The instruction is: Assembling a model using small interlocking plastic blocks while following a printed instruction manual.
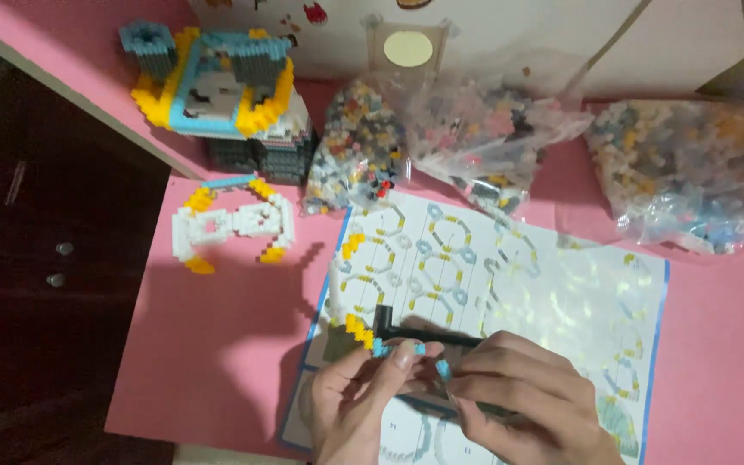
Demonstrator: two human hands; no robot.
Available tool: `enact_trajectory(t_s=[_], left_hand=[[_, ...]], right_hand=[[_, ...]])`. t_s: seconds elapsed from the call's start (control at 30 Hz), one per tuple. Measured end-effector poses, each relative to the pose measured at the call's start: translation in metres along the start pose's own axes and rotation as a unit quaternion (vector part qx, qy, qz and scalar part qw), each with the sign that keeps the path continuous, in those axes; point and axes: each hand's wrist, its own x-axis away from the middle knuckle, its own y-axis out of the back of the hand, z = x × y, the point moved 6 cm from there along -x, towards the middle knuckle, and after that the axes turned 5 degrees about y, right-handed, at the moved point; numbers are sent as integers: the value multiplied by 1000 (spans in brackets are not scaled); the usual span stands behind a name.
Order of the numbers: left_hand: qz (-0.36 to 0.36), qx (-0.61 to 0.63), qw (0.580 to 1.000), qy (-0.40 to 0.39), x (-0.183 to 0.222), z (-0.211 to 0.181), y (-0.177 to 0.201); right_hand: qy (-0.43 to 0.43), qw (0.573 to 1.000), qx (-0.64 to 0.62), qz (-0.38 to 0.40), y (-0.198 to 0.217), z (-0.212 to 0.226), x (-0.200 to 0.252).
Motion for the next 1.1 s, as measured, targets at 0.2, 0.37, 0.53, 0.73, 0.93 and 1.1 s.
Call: enact_trajectory(t_s=[0.2, 0.37, 0.53, 0.73, 0.93, 1.1], left_hand=[[31, 27, 999, -10, 3, 14, -3], [102, -46, 984, -138, 8, 6, -6], [80, -27, 992, -94, 8, 15, -2], [80, -20, 991, -109, 10, 18, 5], [69, 44, 994, -74, 0, 35, 20], [51, 57, 997, -23, 2, 36, 23]], right_hand=[[72, 995, 55, 53, 1, 5, 13], [43, 994, 62, 85, -2, 4, 24], [-10, 998, 59, 36, -6, 6, 24], [-93, 995, 41, -22, -13, 1, 33], [-12, 991, 133, -4, -23, 8, 45], [65, 973, 219, -14, -27, 18, 41]])
